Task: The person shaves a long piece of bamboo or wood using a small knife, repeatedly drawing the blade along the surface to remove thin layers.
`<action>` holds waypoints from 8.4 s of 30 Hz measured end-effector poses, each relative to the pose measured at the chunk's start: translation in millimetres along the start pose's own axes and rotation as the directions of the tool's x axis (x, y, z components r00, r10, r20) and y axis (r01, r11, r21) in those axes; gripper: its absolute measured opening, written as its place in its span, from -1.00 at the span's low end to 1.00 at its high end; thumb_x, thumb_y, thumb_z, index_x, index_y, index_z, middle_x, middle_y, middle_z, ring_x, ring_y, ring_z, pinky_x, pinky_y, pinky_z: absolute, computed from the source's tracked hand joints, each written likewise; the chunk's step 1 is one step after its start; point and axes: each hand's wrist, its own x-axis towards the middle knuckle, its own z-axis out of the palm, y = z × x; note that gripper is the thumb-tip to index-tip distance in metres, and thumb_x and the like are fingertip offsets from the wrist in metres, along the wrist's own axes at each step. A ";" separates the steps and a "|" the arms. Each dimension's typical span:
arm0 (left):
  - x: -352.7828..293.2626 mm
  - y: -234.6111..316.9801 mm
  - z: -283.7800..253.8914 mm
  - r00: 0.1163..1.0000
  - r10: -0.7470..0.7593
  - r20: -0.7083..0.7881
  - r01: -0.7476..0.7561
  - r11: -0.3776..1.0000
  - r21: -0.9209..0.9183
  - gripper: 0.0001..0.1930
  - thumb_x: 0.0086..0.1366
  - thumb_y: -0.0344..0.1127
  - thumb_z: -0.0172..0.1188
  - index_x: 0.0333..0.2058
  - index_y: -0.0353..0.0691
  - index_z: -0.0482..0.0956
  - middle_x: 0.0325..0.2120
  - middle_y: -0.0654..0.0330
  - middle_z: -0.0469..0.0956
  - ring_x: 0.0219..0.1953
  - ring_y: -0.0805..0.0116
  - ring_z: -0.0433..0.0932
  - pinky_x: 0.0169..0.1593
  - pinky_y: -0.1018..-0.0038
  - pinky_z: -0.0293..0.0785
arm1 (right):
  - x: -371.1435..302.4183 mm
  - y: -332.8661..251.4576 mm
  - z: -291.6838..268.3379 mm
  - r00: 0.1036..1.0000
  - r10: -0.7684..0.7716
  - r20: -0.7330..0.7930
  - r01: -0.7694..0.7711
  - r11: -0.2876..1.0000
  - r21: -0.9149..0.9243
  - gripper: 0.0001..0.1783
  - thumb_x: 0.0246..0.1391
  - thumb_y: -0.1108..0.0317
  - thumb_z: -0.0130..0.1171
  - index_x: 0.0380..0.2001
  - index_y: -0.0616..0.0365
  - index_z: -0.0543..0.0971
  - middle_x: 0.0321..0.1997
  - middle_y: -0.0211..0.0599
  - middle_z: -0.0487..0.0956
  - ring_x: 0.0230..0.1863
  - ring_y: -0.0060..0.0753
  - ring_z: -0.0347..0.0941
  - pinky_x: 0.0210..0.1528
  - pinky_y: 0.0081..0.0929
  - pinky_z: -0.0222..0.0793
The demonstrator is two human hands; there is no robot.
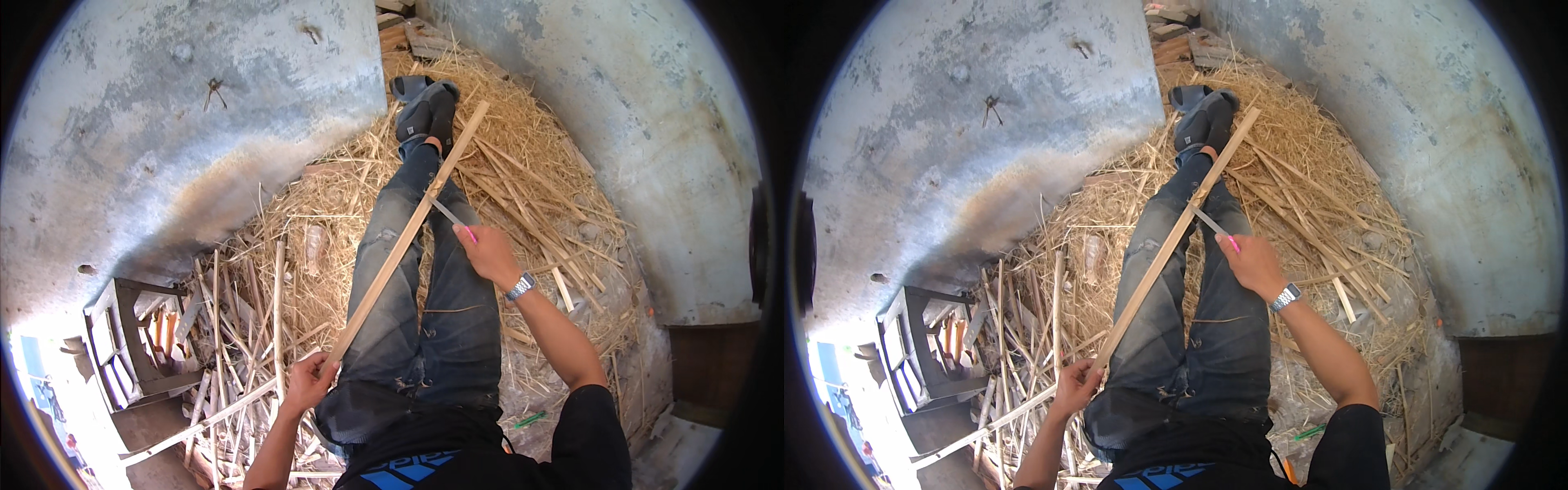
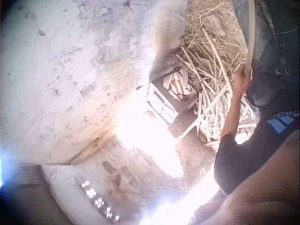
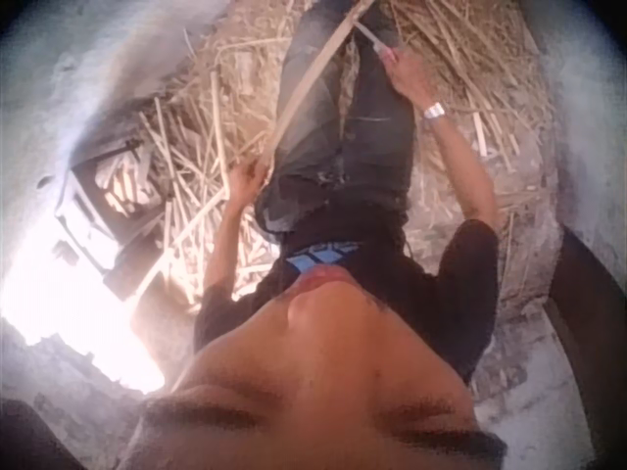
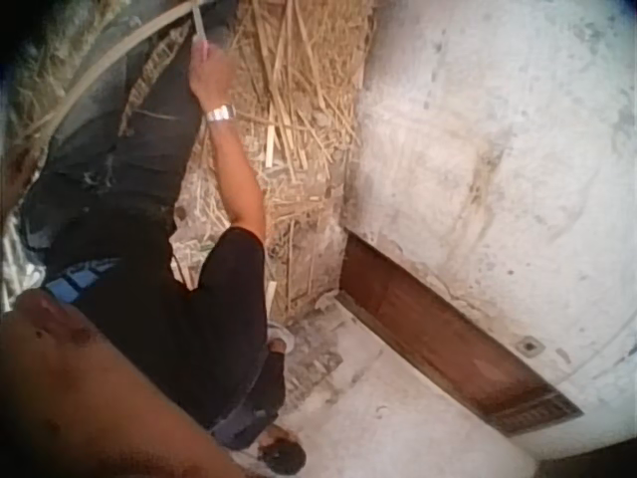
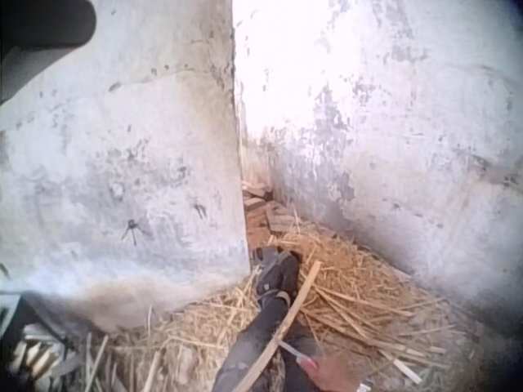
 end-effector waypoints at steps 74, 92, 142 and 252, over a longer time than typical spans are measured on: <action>59.4 26.4 46.5 0.976 0.170 -0.133 -0.142 0.970 0.195 -0.58 0.60 -0.17 0.09 -0.44 -0.35 0.49 -0.69 0.08 0.34 -0.62 0.33 0.30 -0.46 0.28 0.29 | 15.8 -3.8 78.5 0.988 0.093 -0.121 -0.031 0.899 0.437 -0.24 0.55 -0.13 -0.18 -0.52 0.34 0.55 -0.65 0.14 0.48 -0.55 0.21 0.48 -0.41 0.01 0.28; 59.1 24.9 34.9 0.998 0.056 0.029 -0.055 0.998 -0.029 -0.50 0.64 0.03 -0.03 -0.45 -0.19 0.50 -0.73 0.40 0.35 -0.70 0.60 0.27 -0.57 0.53 0.15 | -50.4 -38.7 67.7 0.953 -0.146 0.265 0.002 0.878 0.478 -0.26 0.48 -0.18 -0.04 -0.41 0.38 0.64 -0.55 0.16 0.59 -0.48 0.08 0.56 -0.29 -0.10 0.45; 71.9 210.2 101.4 0.710 0.623 -0.327 -0.701 0.586 -0.407 -0.67 0.66 -0.23 -0.03 -0.08 -0.35 0.64 -0.20 0.04 0.74 -0.13 0.28 0.73 0.00 0.35 0.71 | -94.2 -123.2 -9.9 0.963 0.118 -0.243 0.136 0.563 0.815 -0.72 0.18 0.23 0.53 -0.28 0.25 0.71 -0.57 -0.73 0.39 -0.53 -0.80 0.18 -0.51 -0.60 0.09; 23.2 7.3 12.9 0.972 0.234 -0.010 -0.181 0.778 0.602 -0.75 0.54 -0.20 0.02 -0.23 -0.28 0.46 -0.56 -0.33 0.56 -0.42 -0.46 0.57 -0.29 -0.24 0.48 | 14.2 35.2 -13.3 0.986 0.079 -0.150 -0.082 0.997 -0.011 -0.47 0.49 -0.13 -0.05 -0.23 0.12 0.63 -0.41 0.07 0.63 -0.35 0.23 0.56 -0.30 0.02 0.39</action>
